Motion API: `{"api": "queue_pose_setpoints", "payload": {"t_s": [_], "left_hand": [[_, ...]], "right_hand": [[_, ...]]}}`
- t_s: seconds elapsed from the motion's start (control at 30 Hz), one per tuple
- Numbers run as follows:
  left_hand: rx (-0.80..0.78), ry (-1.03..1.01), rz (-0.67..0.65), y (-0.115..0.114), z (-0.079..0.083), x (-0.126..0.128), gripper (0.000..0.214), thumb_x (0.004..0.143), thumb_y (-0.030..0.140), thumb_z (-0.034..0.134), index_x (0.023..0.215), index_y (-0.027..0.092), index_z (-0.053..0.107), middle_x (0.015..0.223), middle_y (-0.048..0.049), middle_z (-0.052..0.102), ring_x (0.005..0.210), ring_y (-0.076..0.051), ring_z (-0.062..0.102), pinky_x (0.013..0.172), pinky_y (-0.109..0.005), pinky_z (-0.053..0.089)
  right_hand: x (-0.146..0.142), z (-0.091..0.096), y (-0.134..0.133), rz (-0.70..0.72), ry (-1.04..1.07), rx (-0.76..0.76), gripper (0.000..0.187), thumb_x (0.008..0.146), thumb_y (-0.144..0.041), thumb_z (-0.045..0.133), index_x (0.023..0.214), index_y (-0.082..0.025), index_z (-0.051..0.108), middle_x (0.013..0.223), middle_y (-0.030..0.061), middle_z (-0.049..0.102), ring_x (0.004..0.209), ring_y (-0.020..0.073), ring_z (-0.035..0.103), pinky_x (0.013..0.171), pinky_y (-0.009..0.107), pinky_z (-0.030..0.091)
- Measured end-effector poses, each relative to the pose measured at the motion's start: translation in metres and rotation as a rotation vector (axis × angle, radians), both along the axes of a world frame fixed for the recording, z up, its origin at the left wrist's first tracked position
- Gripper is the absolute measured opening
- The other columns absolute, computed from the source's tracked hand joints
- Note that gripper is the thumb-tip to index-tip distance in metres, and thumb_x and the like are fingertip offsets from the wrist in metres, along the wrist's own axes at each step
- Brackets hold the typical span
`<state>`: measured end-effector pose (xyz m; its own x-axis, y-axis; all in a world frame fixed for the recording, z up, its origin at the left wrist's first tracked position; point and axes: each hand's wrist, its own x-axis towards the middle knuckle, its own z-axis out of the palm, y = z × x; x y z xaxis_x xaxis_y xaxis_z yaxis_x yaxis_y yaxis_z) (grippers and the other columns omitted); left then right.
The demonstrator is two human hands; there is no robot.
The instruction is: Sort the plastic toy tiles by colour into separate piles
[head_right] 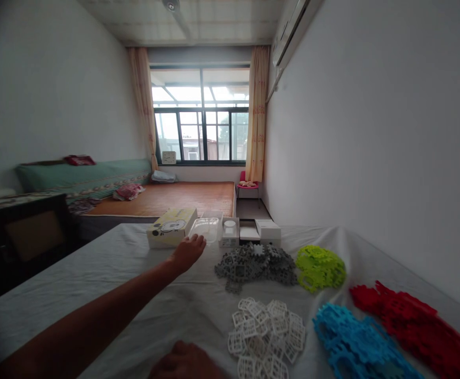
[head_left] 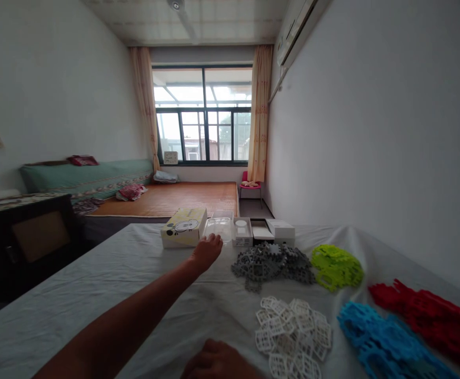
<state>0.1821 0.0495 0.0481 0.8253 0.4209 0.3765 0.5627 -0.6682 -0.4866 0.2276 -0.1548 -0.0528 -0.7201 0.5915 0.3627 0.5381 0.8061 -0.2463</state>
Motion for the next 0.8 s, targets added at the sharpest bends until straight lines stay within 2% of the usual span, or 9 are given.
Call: {"api": "queue_pose_setpoints", "payload": {"t_s": [0.1,0.17,0.3,0.47,0.6,0.7,0.8], "left_hand": [[0.019,-0.002,0.014,-0.014,0.002,-0.018,0.033,0.088,0.005,0.040,0.118,0.008,0.054,0.104,-0.0168,0.058,0.096,-0.028,0.052,0.067,-0.037,0.044],[0.025,0.000,0.024,-0.024,0.004,-0.032,0.036,0.089,0.005,0.039,0.122,0.008,0.050,0.104,-0.0160,0.057,0.096,-0.027,0.052,0.067,-0.036,0.045],[0.061,0.009,0.029,-0.045,0.007,-0.065,0.040,0.090,0.004,0.034,0.128,0.009,0.045,0.104,-0.0146,0.057,0.096,-0.025,0.052,0.066,-0.033,0.047],[0.057,-0.015,0.042,-0.070,0.008,-0.121,0.044,0.091,0.004,0.031,0.133,0.012,0.041,0.102,-0.0121,0.057,0.095,-0.022,0.053,0.071,-0.032,0.049],[0.000,-0.136,0.107,-0.085,0.006,-0.169,0.048,0.087,0.003,0.035,0.132,0.016,0.042,0.103,-0.0101,0.057,0.096,-0.022,0.052,0.072,-0.029,0.051],[-0.084,-0.295,0.147,-0.097,0.009,-0.195,0.052,0.081,0.003,0.040,0.129,0.020,0.046,0.107,-0.0080,0.056,0.101,-0.021,0.051,0.077,-0.027,0.050],[-0.215,-0.506,0.159,-0.105,0.019,-0.213,0.047,0.079,0.008,0.040,0.123,0.020,0.052,0.107,-0.0067,0.057,0.103,-0.020,0.051,0.082,-0.028,0.048]], "right_hand": [[0.001,0.012,-0.005,0.006,-0.032,0.000,0.012,0.091,-0.027,0.051,0.097,-0.023,0.061,0.107,-0.0051,0.069,0.092,0.0083,0.060,0.087,0.021,0.041],[0.001,0.017,-0.009,-0.001,-0.038,-0.012,0.013,0.086,-0.021,0.055,0.097,-0.022,0.061,0.108,-0.0045,0.068,0.093,0.0095,0.060,0.087,0.021,0.042],[0.001,0.018,-0.013,-0.025,-0.005,-0.006,0.018,0.078,-0.017,0.060,0.095,-0.023,0.062,0.108,-0.0045,0.068,0.089,0.0114,0.060,0.084,0.022,0.044],[0.003,0.011,-0.019,-0.059,0.022,0.007,0.018,0.078,-0.020,0.060,0.096,-0.025,0.061,0.106,-0.0041,0.069,0.088,0.0129,0.059,0.081,0.023,0.045],[0.004,0.013,-0.026,-0.091,0.092,-0.011,0.024,0.077,-0.013,0.054,0.096,-0.025,0.061,0.103,-0.0023,0.069,0.086,0.0130,0.058,0.080,0.023,0.045],[0.000,0.026,-0.035,-0.115,0.074,-0.068,0.024,0.077,-0.011,0.050,0.093,-0.024,0.061,0.102,-0.0003,0.069,0.085,0.0131,0.058,0.082,0.024,0.045],[-0.006,0.053,-0.038,-0.185,0.003,-0.179,0.022,0.076,-0.012,0.050,0.090,-0.024,0.063,0.095,-0.0009,0.070,0.085,0.0133,0.060,0.079,0.023,0.045]]}}
